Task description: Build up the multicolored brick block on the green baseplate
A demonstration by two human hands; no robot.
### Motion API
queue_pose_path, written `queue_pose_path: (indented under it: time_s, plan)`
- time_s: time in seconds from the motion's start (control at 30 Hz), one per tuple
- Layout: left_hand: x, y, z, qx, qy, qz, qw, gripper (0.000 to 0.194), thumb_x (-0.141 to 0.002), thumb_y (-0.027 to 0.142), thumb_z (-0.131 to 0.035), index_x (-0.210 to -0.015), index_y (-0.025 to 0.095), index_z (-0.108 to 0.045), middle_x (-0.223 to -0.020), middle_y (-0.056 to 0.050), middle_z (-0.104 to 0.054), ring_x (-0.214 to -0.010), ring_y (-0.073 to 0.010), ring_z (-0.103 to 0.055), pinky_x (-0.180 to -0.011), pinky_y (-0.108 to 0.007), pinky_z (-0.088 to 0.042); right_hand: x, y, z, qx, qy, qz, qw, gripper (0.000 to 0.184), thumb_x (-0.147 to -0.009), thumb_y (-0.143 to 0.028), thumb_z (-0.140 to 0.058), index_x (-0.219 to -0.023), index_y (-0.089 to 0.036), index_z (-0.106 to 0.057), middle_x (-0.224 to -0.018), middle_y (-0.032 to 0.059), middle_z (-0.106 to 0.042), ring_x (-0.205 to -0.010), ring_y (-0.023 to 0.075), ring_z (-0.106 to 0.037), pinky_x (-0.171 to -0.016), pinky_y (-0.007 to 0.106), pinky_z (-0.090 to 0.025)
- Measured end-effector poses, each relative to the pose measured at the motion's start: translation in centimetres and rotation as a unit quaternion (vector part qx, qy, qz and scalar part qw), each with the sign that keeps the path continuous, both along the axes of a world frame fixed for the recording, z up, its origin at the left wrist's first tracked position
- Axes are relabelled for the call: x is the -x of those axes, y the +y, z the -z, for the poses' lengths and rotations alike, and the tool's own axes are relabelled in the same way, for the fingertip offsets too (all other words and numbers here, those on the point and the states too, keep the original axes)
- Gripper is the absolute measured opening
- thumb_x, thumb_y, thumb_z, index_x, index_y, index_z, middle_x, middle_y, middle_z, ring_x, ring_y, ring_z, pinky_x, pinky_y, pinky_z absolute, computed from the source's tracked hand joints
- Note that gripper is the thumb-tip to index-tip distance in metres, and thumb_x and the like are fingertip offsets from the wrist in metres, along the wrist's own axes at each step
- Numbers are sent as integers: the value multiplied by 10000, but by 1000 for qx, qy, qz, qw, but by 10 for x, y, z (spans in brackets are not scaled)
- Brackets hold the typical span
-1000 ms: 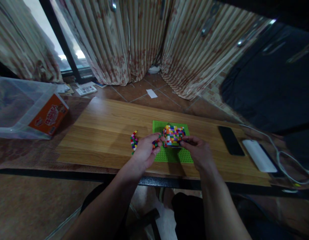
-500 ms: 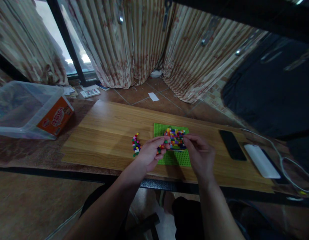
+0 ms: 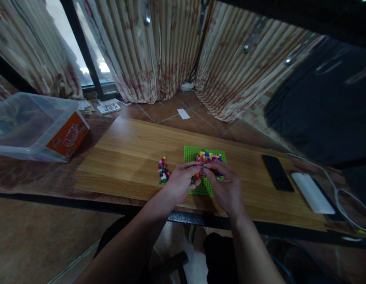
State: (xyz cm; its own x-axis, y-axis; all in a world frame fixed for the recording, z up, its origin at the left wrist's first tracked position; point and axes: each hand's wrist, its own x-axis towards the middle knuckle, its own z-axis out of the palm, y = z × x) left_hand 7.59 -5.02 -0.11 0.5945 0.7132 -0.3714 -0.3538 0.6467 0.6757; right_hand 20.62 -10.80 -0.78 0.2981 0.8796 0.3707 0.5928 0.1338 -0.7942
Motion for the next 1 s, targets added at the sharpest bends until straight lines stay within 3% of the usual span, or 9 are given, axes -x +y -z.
queue_pose_path:
  time_s: [0.4,0.7,0.87,1.0]
  plan:
    - [2,-1,5,-31,0,32,999,205,-795,302,-663,-710,128,-595,-608,6,-534,-444,-33,-413,-408,-173,-157,-1,-2,-4,13,-20,2,1000,147,-887,-354,-596,-880,-241,-689,-932,38,-665,-899,189,-618,-835,353,-474]
    - [3,3,1,-9,-11,34,999,161,-807,233,-628,-694,128,-582,-573,17,-509,-409,-28,-382,-382,-168,-145,-7,-3,-9,59,163,-8,985,129,-803,-348,-670,-813,-228,-716,-829,11,-698,-803,177,-638,-785,331,-493]
    - [3,6,0,13,12,1,1000,153,-839,188,-593,-707,113,-602,-605,7,-517,-418,-17,-374,-388,-174,-112,-32,-8,-8,7,58,97,994,169,-820,-357,-652,-870,-219,-736,-897,37,-704,-853,195,-647,-780,335,-510]
    - [4,6,-4,16,32,-8,999,172,-857,162,-566,-698,112,-607,-616,1,-524,-435,-17,-386,-397,-180,-122,-45,-12,-6,35,-45,99,993,201,-856,-369,-606,-886,-219,-735,-910,53,-695,-864,212,-640,-784,359,-506]
